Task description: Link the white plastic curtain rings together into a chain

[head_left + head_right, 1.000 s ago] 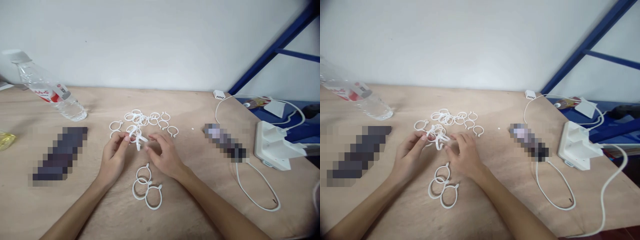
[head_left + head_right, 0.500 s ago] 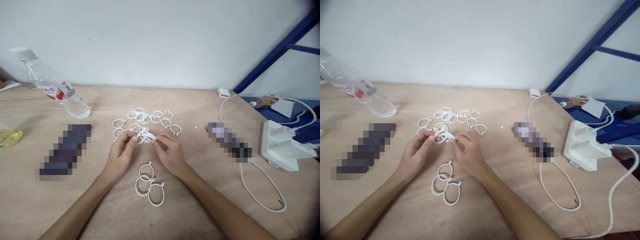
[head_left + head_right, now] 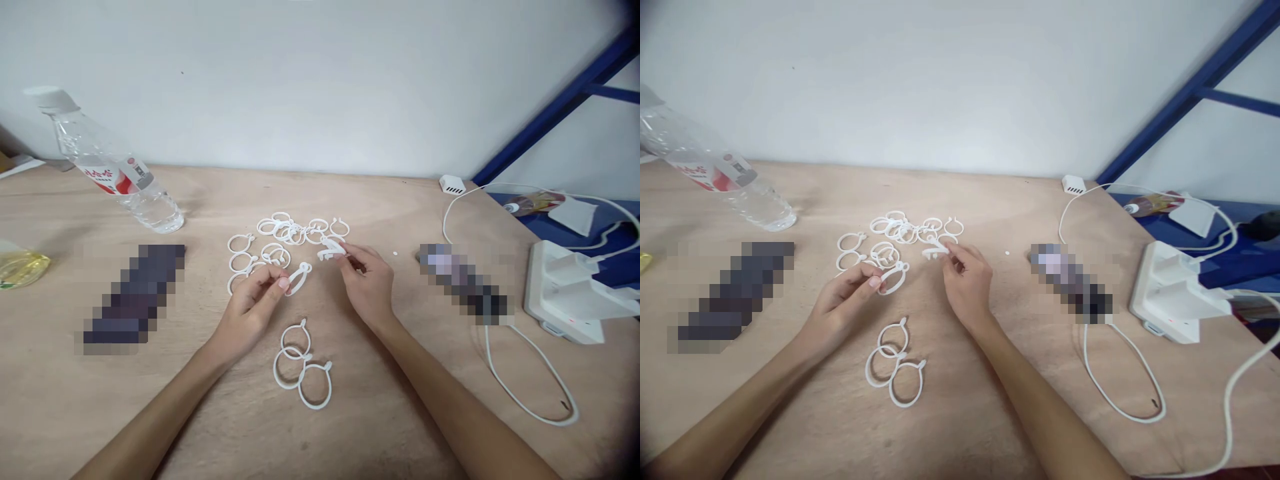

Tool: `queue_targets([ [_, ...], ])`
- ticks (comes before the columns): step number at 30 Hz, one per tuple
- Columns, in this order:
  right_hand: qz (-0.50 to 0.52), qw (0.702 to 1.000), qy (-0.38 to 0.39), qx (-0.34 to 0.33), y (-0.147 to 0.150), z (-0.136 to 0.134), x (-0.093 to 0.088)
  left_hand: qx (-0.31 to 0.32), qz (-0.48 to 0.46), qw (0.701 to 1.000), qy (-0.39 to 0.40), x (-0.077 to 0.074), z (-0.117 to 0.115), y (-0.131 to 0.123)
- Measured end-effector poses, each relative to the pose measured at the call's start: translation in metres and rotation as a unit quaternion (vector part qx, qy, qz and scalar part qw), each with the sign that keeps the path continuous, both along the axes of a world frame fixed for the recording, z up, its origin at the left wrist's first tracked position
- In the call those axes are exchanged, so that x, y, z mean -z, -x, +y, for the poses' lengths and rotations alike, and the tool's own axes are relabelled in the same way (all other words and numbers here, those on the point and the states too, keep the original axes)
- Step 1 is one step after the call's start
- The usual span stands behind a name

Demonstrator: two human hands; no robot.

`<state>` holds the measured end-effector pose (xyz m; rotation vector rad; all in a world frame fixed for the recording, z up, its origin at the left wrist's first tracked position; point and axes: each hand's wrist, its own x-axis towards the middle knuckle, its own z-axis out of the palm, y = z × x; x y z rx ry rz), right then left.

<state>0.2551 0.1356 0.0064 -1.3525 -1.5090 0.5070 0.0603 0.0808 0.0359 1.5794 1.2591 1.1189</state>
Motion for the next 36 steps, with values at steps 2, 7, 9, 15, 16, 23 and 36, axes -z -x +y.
queue_targets([
  [2, 0.008, 1.000, 0.009, -0.005, -0.001, 0.000, 0.001, -0.006, 0.066, 0.997, -0.040, 0.002, -0.001, 0.001],
  [7, 0.025, 0.997, 0.000, -0.072, 0.008, -0.017, -0.010, 0.025, 0.224, 0.957, -0.181, 0.007, -0.001, 0.003],
  [9, 0.047, 0.989, 0.036, -0.139, 0.013, -0.025, -0.015, 0.042, 0.243, 0.944, -0.218, 0.007, -0.002, 0.003],
  [15, 0.137, 0.965, 0.110, -0.193, 0.017, -0.029, -0.014, 0.037, 0.227, 0.941, -0.247, 0.006, -0.005, 0.003],
  [16, 0.153, 0.962, 0.119, -0.194, 0.016, -0.028, -0.014, 0.018, 0.211, 0.948, -0.238, 0.007, -0.006, 0.002],
  [23, 0.272, 0.913, 0.180, -0.245, 0.017, -0.031, -0.012, 0.003, 0.150, 0.986, -0.075, 0.006, -0.003, 0.000],
  [36, 0.108, 0.947, 0.147, -0.263, 0.013, -0.036, -0.015, 0.026, 0.105, 0.993, -0.052, -0.001, -0.003, 0.001],
])
